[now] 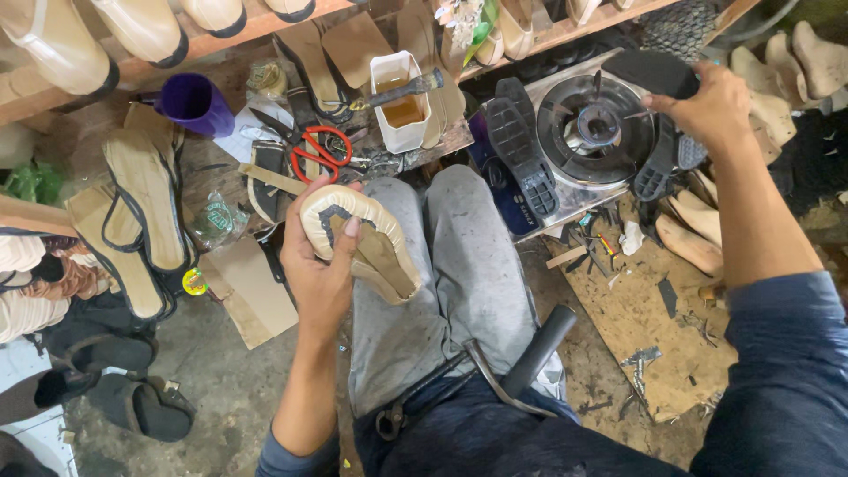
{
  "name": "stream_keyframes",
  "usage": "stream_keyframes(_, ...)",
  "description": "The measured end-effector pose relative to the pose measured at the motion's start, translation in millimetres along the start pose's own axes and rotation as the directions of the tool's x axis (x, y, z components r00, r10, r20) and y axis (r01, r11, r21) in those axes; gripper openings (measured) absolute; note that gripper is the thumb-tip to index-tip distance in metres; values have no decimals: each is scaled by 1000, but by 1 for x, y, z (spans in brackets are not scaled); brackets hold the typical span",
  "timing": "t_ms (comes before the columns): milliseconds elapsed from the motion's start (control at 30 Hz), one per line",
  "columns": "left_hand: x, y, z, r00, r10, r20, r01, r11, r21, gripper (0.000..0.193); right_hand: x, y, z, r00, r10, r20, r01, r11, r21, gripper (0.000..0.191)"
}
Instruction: The person attaches a black rubber sole to a beige slipper upper by hand, pressing the edges to bond them. They then use a curved metal tool to press and smooth the seam along the perimeter. The finished slipper is placed on a shelf, and the process repeats with another slipper.
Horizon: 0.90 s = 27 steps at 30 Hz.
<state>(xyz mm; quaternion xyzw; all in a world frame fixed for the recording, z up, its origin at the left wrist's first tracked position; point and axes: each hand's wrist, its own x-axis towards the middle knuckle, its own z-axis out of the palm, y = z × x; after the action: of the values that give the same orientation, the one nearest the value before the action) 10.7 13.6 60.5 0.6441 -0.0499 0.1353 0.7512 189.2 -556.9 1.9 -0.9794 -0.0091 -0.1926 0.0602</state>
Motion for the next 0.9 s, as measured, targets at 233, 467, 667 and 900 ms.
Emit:
stream_keyframes(233,0,11,7,998,52,48,-49,997,-57,45,-56,-60,-50,909,350,227,-408,632,658,59)
stream_keyframes(467,11,14,22,994,26,102,-9,987,-162,47,-108,-200,-68,961,224,161,-156,-41,987,41)
stream_keyframes(667,11,16,21,989,75,127,-69,996,-54,47,-138,-299,-91,988,4,155,-143,-357,923,39)
stream_keyframes(900,12,20,16,981,75,180,-53,991,-126,49,-168,-350,-67,976,-133,171,-203,-285,937,45)
